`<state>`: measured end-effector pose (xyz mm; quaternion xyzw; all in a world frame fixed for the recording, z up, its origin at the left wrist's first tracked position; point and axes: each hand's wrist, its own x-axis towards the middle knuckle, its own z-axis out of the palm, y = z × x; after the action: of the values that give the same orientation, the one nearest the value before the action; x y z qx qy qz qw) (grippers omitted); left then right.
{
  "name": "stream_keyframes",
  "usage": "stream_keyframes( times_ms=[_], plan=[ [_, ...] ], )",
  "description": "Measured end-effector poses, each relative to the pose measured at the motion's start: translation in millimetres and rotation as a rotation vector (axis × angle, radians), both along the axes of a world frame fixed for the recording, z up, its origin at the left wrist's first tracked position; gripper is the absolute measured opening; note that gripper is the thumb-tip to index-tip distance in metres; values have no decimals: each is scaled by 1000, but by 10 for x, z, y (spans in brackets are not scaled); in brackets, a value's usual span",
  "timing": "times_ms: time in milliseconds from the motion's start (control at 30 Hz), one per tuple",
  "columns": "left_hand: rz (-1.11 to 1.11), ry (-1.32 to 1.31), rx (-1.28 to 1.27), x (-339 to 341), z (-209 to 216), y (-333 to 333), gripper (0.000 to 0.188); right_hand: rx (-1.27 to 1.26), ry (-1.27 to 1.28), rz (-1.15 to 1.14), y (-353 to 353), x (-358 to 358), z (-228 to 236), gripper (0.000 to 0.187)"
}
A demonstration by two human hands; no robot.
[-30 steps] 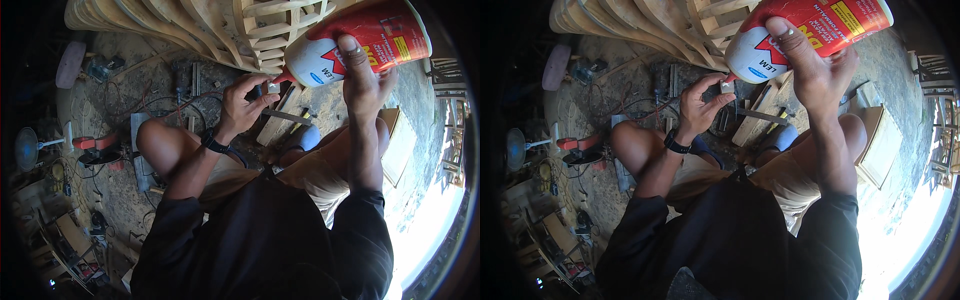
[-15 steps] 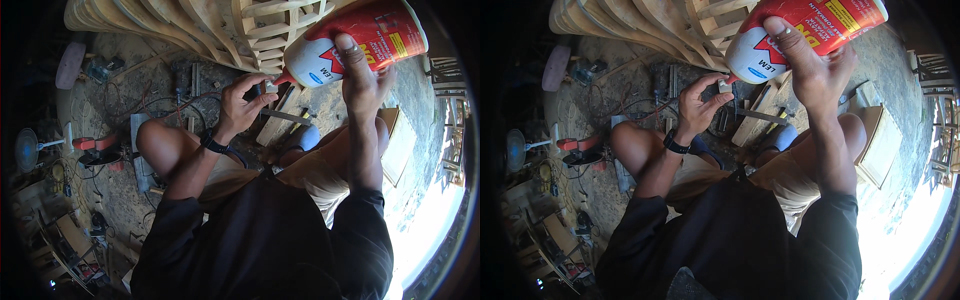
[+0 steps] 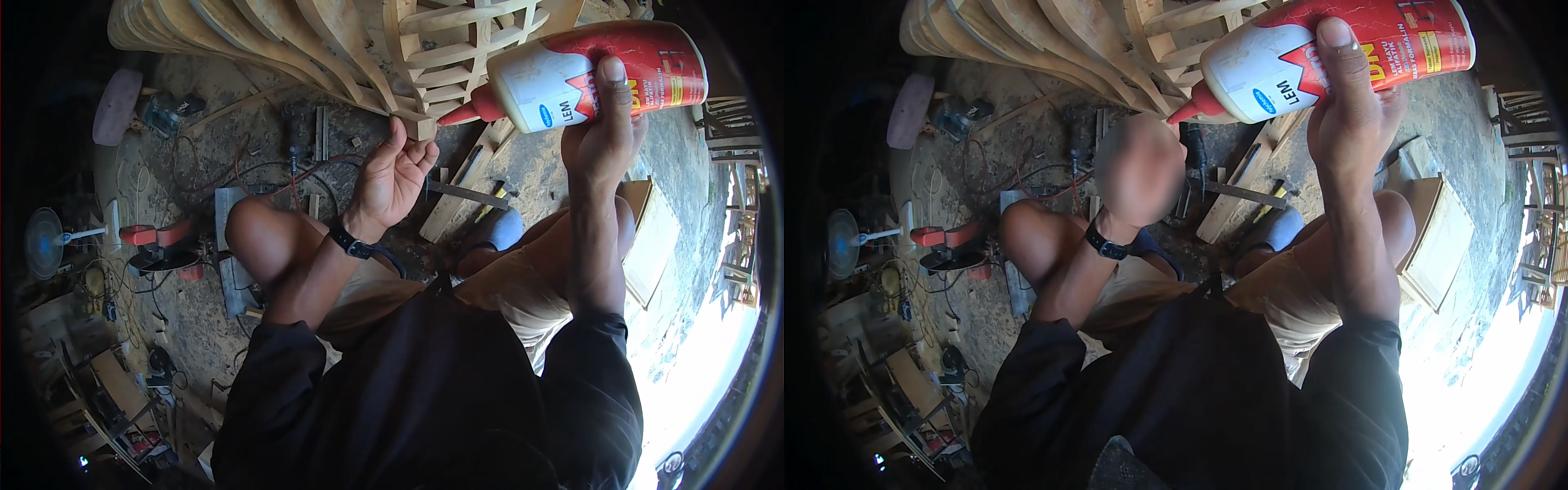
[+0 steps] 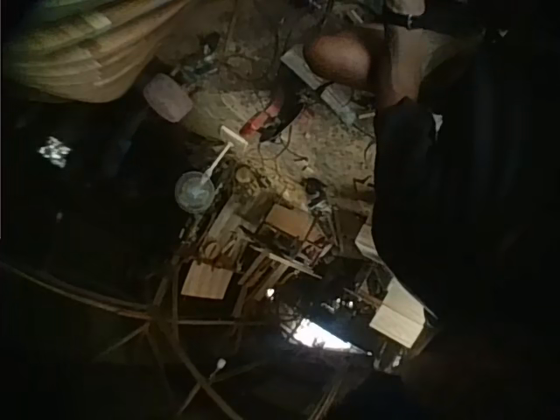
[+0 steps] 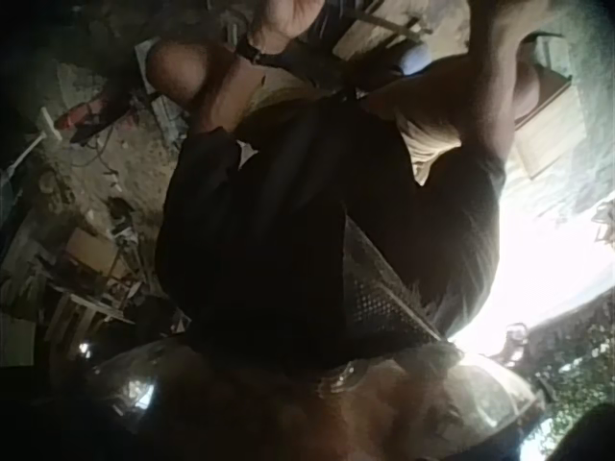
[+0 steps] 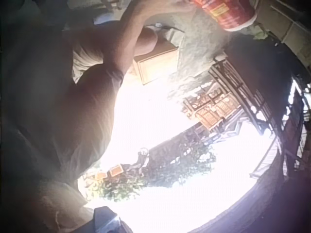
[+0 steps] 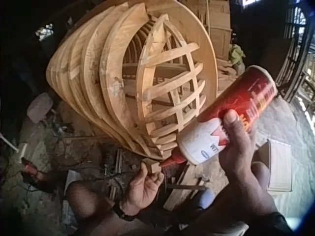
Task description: The person sands a small wooden block using an angle grinder and then applies glue from a bottle to the block before fitting it into a large curved wooden frame.
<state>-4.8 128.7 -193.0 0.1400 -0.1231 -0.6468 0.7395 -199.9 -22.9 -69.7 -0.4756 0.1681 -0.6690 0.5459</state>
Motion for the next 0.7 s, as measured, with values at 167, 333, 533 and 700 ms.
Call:
stream_keyframes(
  times_ms=[167, 333, 533, 700],
  plan=[
    [-71, 228, 14, -67, 16, 14, 35, -137, 161, -18, 185, 63, 65, 34],
    [-73, 244, -21, -100, 88, 19, 35, -157, 248, -38, 209, 64, 53, 34],
    [-53, 252, -11, -78, 91, 26, 34, -179, 222, 0, 262, 107, 64, 31],
    [-65, 250, -46, -64, 64, 27, 35, -205, 255, -14, 261, 84, 38, 31]
  ],
)
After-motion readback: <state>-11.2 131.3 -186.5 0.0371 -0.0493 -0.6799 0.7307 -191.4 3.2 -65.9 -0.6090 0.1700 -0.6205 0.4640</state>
